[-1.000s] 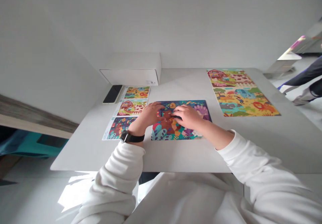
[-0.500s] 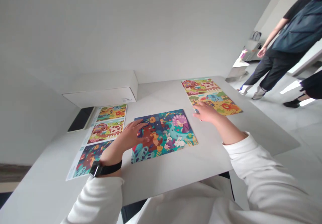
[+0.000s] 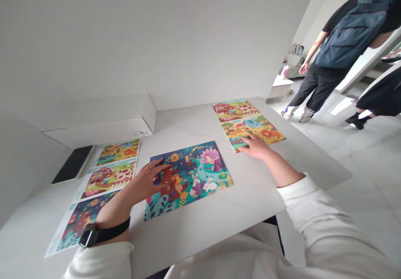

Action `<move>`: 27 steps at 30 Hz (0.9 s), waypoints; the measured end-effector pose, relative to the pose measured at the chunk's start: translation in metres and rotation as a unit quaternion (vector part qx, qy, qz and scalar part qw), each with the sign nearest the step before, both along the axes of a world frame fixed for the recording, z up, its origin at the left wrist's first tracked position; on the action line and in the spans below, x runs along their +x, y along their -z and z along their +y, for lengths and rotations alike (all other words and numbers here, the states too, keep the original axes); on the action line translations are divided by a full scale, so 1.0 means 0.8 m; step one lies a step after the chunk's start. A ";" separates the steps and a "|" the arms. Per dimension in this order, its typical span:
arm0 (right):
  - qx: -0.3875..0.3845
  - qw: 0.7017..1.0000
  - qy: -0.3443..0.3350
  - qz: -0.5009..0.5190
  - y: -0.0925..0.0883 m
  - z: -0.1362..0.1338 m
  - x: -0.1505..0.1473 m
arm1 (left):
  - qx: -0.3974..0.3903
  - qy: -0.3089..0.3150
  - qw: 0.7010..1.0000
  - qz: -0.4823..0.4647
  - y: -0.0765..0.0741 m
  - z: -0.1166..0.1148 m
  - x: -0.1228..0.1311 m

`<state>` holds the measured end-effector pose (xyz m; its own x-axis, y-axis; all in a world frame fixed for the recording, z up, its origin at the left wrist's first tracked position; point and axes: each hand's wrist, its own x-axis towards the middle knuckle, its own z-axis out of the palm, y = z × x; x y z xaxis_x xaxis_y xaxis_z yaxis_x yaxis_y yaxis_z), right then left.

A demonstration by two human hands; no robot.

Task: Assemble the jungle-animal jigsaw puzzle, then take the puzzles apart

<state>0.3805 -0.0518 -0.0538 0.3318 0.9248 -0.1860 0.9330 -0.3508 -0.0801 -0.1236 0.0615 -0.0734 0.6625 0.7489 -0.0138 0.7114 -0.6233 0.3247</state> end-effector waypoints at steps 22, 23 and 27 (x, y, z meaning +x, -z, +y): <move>0.135 0.990 -0.023 0.024 0.010 0.009 0.000 | -0.006 0.019 1.000 0.005 0.003 0.001 -0.002; 0.167 0.985 -0.038 0.028 0.010 0.009 -0.003 | -0.006 0.018 1.000 0.007 0.002 0.001 -0.003; 0.271 0.949 -0.140 0.084 0.007 0.008 -0.031 | -0.021 0.016 0.999 0.017 -0.002 0.000 -0.006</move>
<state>0.3559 -0.0458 -0.0597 0.0664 0.9472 0.3137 0.9419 0.0442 -0.3329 -0.1284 0.0616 -0.0719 0.6854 0.7250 -0.0684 0.7020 -0.6328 0.3267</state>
